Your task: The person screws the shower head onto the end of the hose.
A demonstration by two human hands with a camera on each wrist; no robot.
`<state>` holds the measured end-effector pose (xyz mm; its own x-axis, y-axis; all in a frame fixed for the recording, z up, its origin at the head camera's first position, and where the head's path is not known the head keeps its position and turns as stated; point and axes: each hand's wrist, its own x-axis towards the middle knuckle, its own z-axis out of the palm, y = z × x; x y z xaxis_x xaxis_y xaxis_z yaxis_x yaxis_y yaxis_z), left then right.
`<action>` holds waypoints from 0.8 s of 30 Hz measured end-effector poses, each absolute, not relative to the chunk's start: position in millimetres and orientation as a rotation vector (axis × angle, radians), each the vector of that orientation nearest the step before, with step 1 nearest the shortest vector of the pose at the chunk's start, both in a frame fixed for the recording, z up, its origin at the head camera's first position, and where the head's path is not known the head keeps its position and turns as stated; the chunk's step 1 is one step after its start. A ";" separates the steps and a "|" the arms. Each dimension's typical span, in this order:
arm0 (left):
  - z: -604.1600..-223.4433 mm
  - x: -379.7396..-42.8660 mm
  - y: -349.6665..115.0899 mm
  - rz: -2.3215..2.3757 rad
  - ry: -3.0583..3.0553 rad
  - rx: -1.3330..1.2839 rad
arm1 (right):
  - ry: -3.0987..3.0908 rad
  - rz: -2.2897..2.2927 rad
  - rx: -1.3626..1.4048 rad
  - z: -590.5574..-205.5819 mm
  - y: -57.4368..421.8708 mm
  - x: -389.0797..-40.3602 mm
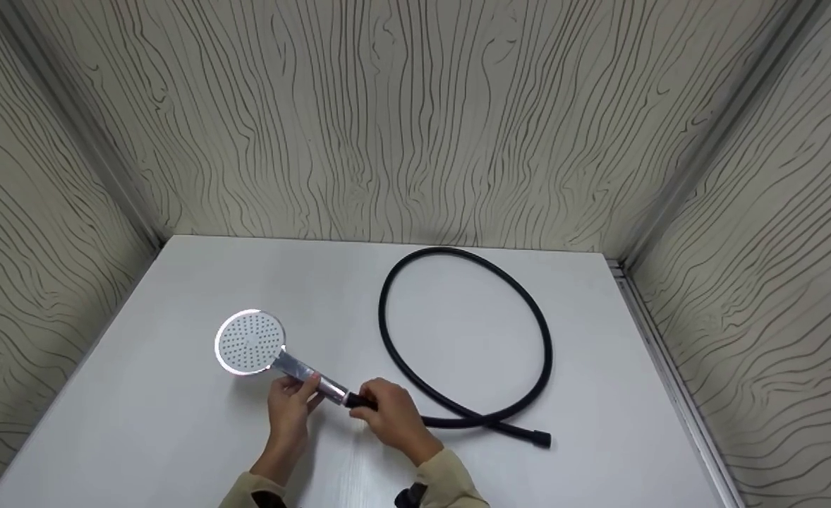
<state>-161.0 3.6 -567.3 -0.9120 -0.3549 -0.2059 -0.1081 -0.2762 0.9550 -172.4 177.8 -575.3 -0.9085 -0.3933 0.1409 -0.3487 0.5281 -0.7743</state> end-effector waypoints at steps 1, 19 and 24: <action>-567.4 -160.5 3.4 -2.314 -1.796 0.578 | 2.680 -1.335 -0.684 -574.9 178.6 -173.0; -569.4 -160.6 6.6 -2.321 -1.820 0.606 | 2.724 -1.383 -0.631 -576.2 177.7 -171.4; -568.9 -160.1 6.1 -2.322 -1.847 0.591 | 2.716 -1.345 -0.696 -575.2 179.6 -171.3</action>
<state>-160.1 6.1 -568.9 -0.9172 -0.3270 -0.2278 -0.1485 -0.2500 0.9568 -171.3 179.6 -575.2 -0.8992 -0.4051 0.1656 -0.3772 0.5258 -0.7624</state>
